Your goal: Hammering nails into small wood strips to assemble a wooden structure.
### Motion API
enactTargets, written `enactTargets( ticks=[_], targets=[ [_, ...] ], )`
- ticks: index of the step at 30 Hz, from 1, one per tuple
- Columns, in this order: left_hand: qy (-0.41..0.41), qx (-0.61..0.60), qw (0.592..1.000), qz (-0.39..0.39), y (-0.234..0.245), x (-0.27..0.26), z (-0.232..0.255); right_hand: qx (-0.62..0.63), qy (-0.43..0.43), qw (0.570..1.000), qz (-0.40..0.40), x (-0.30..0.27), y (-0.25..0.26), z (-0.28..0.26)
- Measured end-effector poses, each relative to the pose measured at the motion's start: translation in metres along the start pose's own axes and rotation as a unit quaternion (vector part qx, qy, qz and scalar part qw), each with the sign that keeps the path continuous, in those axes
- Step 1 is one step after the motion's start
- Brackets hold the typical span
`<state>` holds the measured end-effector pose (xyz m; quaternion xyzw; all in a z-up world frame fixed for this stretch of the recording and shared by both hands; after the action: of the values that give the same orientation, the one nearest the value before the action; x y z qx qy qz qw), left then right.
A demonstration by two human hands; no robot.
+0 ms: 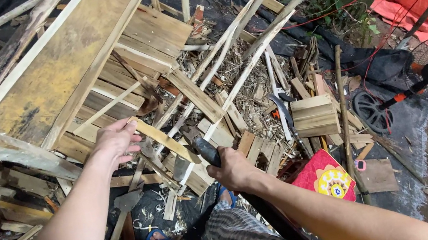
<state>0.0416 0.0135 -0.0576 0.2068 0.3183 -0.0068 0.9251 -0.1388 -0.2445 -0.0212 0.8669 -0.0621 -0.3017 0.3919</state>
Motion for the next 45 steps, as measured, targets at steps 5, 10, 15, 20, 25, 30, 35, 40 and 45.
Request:
enactTargets(
  ticks=[5,10,15,20,25,30,35,40,45],
  targets=[
    [-0.001,0.013,1.000,-0.008,0.002,-0.005,0.004,-0.023,0.004,1.000,0.004,-0.005,0.006,-0.006],
    [0.007,0.042,0.998,-0.044,0.009,0.009,0.002,-0.010,0.000,1.000,0.017,-0.010,0.012,-0.002],
    [0.017,0.052,0.996,-0.070,0.014,-0.005,0.012,-0.009,0.030,0.999,0.045,-0.035,0.034,-0.017],
    [0.020,0.055,0.995,-0.077,0.015,-0.005,0.011,0.022,0.051,0.998,0.043,-0.084,0.055,-0.057],
    [0.054,0.094,0.993,-0.042,0.024,-0.052,0.050,-0.018,-0.028,0.999,-0.031,-0.081,0.047,-0.058],
    [0.045,0.095,0.994,-0.039,0.024,-0.063,0.051,-0.022,-0.010,1.000,-0.014,-0.083,0.046,-0.055],
    [0.056,0.086,0.994,-0.024,0.020,-0.058,0.047,0.020,0.056,0.997,0.046,-0.084,0.033,-0.034],
    [0.050,0.125,0.991,-0.025,0.022,-0.073,0.069,0.043,0.034,0.998,0.026,-0.093,0.053,-0.039],
    [0.019,0.034,0.999,0.030,0.004,-0.050,0.057,0.011,0.023,0.992,0.123,-0.090,0.073,0.007]
  ],
)
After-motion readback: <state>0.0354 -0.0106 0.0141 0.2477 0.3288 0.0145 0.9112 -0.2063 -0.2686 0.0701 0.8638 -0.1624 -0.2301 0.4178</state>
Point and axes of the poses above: each hand's wrist, its own x-axis towards the middle knuckle, its own y-axis out of the back of the hand, z = x × y, the point moved 1 cm from there along x, towards the middle knuckle, and after that the axes turned 13 degrees about z, right-handed, at the moved point
